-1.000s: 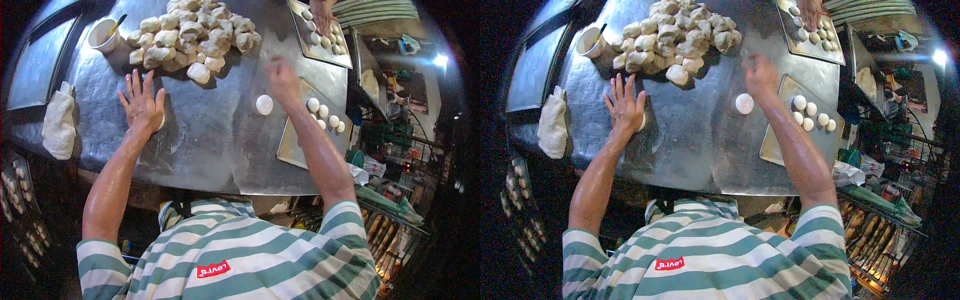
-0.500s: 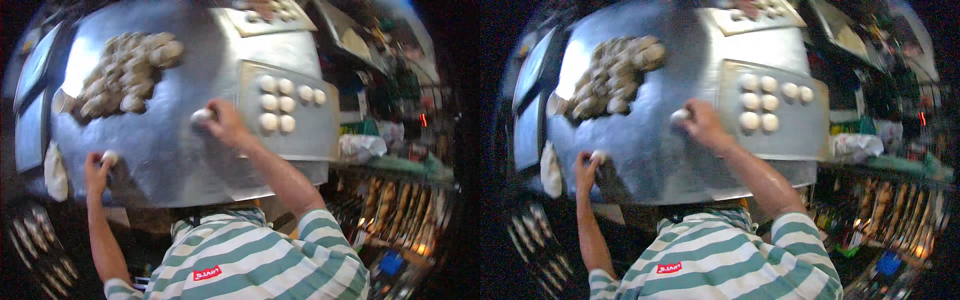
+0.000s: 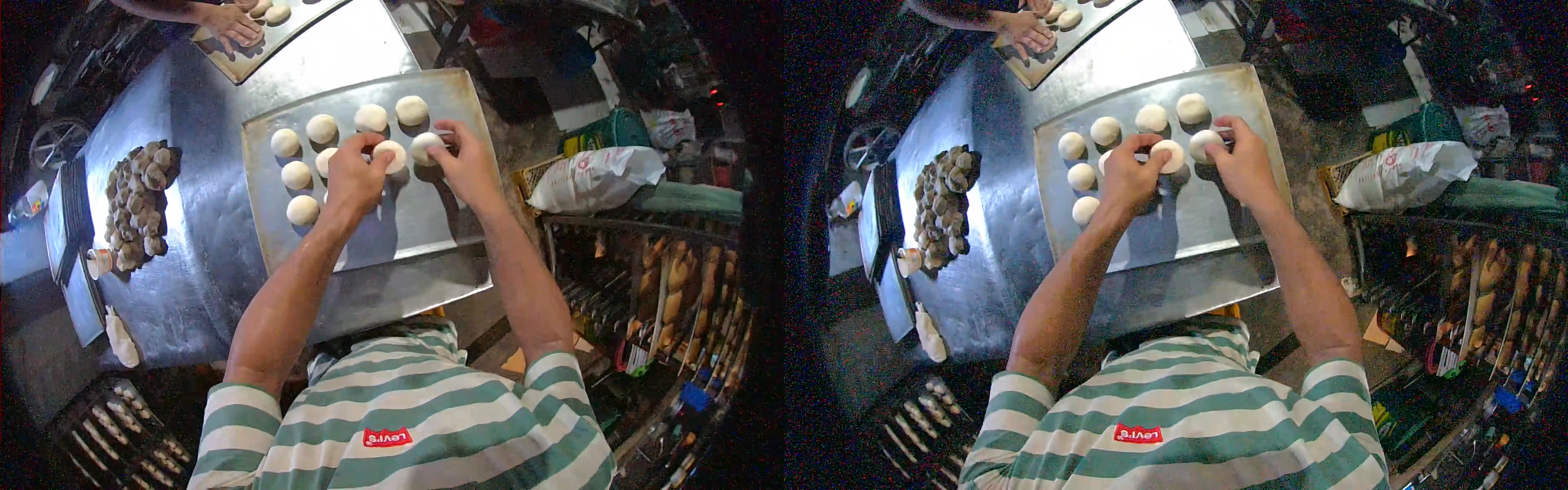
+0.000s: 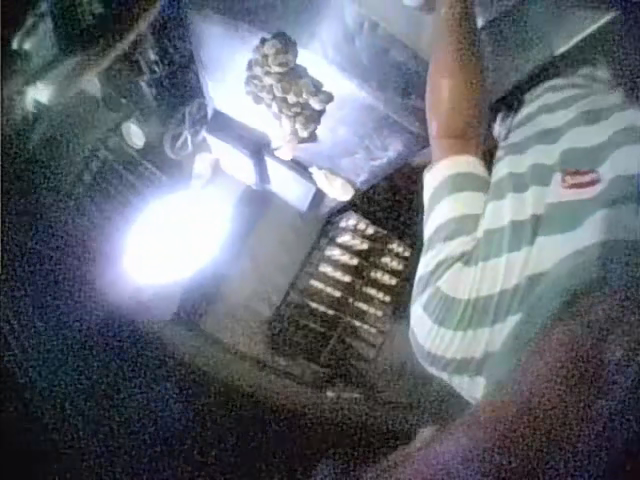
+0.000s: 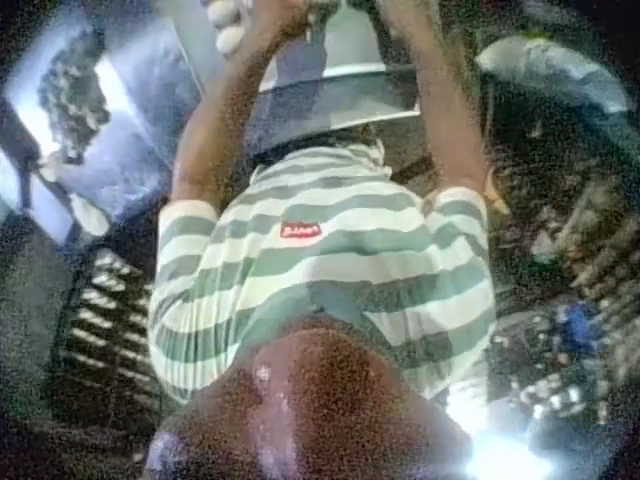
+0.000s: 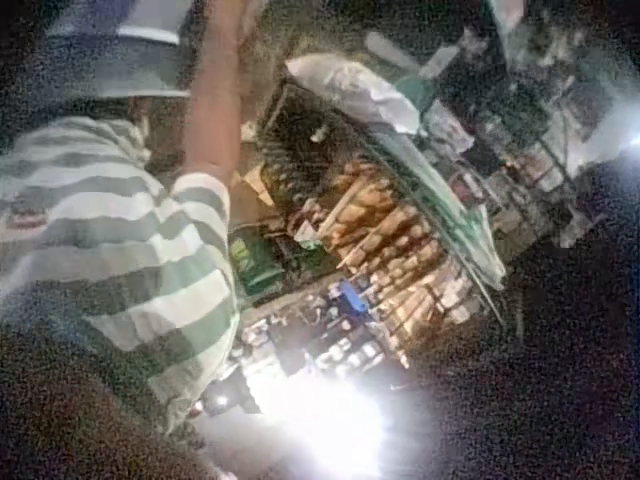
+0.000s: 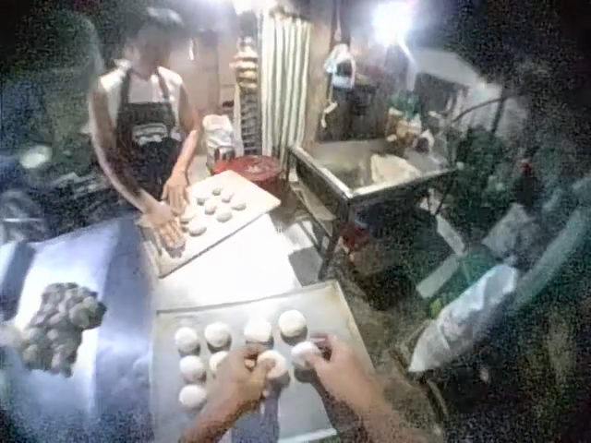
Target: The person portions dough from a large pile, rolls the pieces into balls by hand, and arranges them on metal baking trays. They also brush the tops of the dough balls with a liquid using a brush and place the filled trays onto a multi-tiered rack.
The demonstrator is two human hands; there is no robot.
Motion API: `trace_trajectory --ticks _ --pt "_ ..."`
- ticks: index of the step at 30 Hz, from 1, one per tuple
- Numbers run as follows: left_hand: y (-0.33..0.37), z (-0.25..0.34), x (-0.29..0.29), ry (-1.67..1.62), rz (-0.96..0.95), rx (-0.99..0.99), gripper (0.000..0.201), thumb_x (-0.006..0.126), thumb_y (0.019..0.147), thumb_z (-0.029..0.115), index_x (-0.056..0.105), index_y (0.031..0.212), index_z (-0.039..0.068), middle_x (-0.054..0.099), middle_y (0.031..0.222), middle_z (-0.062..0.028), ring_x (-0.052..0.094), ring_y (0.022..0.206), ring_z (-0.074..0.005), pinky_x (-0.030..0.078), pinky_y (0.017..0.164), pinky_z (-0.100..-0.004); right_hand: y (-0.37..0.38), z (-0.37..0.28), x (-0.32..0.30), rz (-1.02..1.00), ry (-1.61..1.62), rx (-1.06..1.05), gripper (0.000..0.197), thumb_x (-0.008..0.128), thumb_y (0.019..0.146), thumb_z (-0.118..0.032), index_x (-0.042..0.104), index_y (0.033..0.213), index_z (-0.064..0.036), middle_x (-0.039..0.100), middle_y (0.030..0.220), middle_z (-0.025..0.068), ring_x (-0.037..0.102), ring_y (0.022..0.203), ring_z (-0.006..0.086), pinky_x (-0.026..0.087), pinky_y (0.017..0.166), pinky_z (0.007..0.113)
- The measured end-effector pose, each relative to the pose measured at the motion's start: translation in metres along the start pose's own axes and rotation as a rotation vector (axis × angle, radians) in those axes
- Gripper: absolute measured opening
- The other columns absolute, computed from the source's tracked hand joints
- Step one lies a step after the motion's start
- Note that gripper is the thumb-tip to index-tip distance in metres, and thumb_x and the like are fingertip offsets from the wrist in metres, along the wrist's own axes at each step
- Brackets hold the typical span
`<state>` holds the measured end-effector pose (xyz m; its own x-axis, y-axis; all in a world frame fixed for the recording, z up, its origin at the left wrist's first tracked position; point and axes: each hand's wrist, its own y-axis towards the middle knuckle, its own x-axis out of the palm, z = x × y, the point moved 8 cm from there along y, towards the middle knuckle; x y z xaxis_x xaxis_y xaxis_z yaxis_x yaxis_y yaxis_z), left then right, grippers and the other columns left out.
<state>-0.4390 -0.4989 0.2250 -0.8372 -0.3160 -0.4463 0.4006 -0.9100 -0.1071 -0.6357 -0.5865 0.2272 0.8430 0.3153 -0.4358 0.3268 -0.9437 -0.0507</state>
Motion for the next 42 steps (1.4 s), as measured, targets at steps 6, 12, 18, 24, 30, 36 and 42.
trace_trajectory --ticks 6,12,18,24,30,36,42 --pt "0.004 0.0 0.01 0.24 0.149 0.042 0.032 0.076 0.09 0.022 0.073 0.114 0.002 0.072 0.111 -0.0194 0.069 0.105 -0.0345 0.053 0.094 -0.0425 0.006 -0.009 0.004 0.047 -0.337 -0.132 0.035 0.074 0.088 -0.017 0.067 0.119 -0.0049 0.063 0.116 0.0213 0.061 0.112 0.0385 0.047 0.101 0.049" --pt "0.001 -0.004 -0.009 0.025 0.218 0.073 0.042 0.077 0.088 0.023 0.065 0.123 0.003 0.066 0.113 -0.0202 0.064 0.111 -0.0366 0.05 0.099 -0.047 -0.001 -0.059 0.04 0.23 -0.5 -0.546 0.06 0.066 0.098 -0.035 0.052 0.152 -0.0134 0.043 0.16 0.0196 0.039 0.147 0.0425 0.031 0.119 0.052" --pt "-0.046 -0.08 -0.236 0.202 0.554 0.059 0.029 0.078 0.087 0.019 0.072 0.113 0.007 0.068 0.106 -0.0167 0.068 0.098 -0.0327 0.053 0.087 -0.0422 -0.011 -0.076 0.081 0.044 -0.896 -0.495 0.051 0.065 0.1 -0.032 0.058 0.146 -0.0117 0.047 0.156 0.0199 0.046 0.14 0.0399 0.039 0.114 0.049" --pt "-0.136 -0.22 -0.447 0.758 0.962 -0.031 0.058 0.082 0.08 0.017 0.058 0.132 0.009 0.067 0.101 -0.0131 0.063 0.099 -0.0306 0.05 0.092 -0.0444 -0.049 -0.141 0.215 -0.001 -0.208 -0.3 0.028 0.07 0.095 -0.015 0.068 0.121 -0.0044 0.07 0.12 0.0142 0.065 0.11 0.028 0.048 0.1 0.038" --pt "-0.149 -0.266 -0.477 0.063 0.578 -0.114 0.049 0.077 0.087 0.009 0.057 0.132 0.009 0.065 0.103 -0.0112 0.064 0.085 -0.0221 0.054 0.079 -0.0357 -0.088 -0.257 0.519 -0.211 -0.194 -0.545 0.049 0.078 0.085 -0.018 0.056 0.127 -0.0028 0.066 0.113 0.0214 0.065 0.102 0.0392 0.052 0.09 0.048" --pt "-0.295 -0.282 -0.493 0.217 0.498 -0.034 0.042 0.076 0.084 0.005 0.062 0.124 0.007 0.065 0.108 -0.0136 0.065 0.094 -0.0278 0.054 0.085 -0.038 -0.097 -0.25 0.543 -0.27 -0.135 -0.272 0.043 0.072 0.08 -0.012 0.056 0.119 -0.0023 0.065 0.102 0.0193 0.065 0.09 0.0345 0.053 0.084 0.046" --pt "-0.345 -0.278 -0.473 0.445 0.315 0.009 0.048 0.067 0.079 0.002 0.062 0.126 0.013 0.058 0.115 -0.014 0.054 0.111 -0.0374 0.044 0.1 -0.0492 -0.154 -0.179 0.353 -0.313 -0.493 -0.451 0.02 0.063 0.076 -0.006 0.065 0.096 -0.0033 0.061 0.084 0.0128 0.061 0.094 0.0332 0.049 0.087 0.041"
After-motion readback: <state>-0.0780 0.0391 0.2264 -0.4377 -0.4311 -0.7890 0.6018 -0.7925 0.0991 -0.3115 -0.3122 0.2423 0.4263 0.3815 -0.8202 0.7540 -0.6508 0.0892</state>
